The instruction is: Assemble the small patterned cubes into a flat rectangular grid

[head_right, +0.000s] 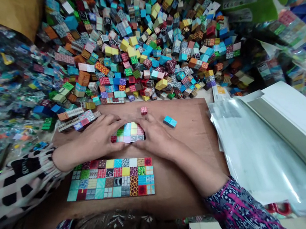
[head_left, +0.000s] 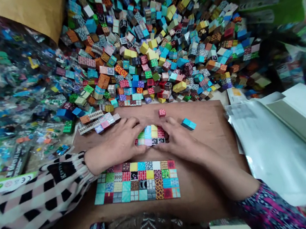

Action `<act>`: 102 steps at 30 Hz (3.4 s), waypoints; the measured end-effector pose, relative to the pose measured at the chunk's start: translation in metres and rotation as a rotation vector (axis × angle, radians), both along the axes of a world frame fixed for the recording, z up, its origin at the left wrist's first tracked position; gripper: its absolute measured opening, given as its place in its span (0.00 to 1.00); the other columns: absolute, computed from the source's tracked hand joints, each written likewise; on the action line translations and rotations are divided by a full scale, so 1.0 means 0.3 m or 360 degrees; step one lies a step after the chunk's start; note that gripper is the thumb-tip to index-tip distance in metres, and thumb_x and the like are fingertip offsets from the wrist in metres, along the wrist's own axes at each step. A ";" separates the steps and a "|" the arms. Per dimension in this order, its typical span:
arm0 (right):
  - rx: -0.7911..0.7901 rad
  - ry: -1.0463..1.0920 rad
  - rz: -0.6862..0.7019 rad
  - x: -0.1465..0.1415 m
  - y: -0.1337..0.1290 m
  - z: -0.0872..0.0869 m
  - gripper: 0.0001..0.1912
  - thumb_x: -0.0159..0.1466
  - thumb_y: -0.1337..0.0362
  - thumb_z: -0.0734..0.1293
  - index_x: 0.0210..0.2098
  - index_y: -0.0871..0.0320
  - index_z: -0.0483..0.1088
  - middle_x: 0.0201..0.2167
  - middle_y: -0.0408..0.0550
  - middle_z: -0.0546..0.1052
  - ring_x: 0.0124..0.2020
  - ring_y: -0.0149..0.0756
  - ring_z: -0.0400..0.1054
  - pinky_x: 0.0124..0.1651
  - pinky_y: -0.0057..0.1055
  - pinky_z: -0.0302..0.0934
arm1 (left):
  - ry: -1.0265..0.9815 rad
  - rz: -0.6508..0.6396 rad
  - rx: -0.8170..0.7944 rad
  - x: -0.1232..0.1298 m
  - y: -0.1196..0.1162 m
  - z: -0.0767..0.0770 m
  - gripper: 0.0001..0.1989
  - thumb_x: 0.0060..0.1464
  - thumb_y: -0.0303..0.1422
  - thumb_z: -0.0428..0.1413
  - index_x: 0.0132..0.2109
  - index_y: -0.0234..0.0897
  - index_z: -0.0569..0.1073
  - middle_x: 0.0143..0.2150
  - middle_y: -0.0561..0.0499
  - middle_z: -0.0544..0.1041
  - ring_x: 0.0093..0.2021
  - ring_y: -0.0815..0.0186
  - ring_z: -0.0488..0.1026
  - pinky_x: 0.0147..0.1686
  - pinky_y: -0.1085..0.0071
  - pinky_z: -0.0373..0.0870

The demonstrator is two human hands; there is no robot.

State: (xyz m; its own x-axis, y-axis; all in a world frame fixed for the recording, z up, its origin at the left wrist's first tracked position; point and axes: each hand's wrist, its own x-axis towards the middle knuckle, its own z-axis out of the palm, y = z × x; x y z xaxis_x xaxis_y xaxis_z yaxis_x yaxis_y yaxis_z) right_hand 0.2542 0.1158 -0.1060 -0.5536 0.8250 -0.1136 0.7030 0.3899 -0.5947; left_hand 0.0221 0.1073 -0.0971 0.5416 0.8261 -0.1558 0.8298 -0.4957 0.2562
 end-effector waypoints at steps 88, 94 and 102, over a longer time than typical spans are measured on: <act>0.0666 -0.0255 0.0608 -0.281 -0.362 -0.055 0.34 0.71 0.45 0.62 0.68 0.58 0.64 0.70 0.60 0.63 0.71 0.60 0.55 0.70 0.56 0.53 | -0.0493 0.0182 0.0244 -0.234 -0.210 -0.055 0.21 0.65 0.28 0.47 0.62 0.33 0.72 0.59 0.39 0.78 0.59 0.56 0.75 0.59 0.54 0.74; 0.0739 -0.0187 0.0618 -0.246 -0.384 -0.038 0.39 0.68 0.39 0.64 0.70 0.54 0.61 0.72 0.60 0.59 0.73 0.60 0.50 0.70 0.57 0.51 | -0.0424 0.0120 0.0248 -0.222 -0.198 -0.045 0.20 0.67 0.31 0.48 0.61 0.32 0.72 0.61 0.37 0.76 0.64 0.52 0.72 0.64 0.47 0.68; 0.0848 -0.0311 0.0653 -0.168 -0.410 -0.039 0.31 0.70 0.48 0.66 0.66 0.58 0.67 0.68 0.62 0.65 0.70 0.60 0.56 0.69 0.58 0.53 | -0.0453 -0.0088 0.0058 -0.146 -0.137 -0.047 0.21 0.65 0.29 0.49 0.63 0.32 0.71 0.63 0.36 0.74 0.66 0.52 0.68 0.66 0.45 0.64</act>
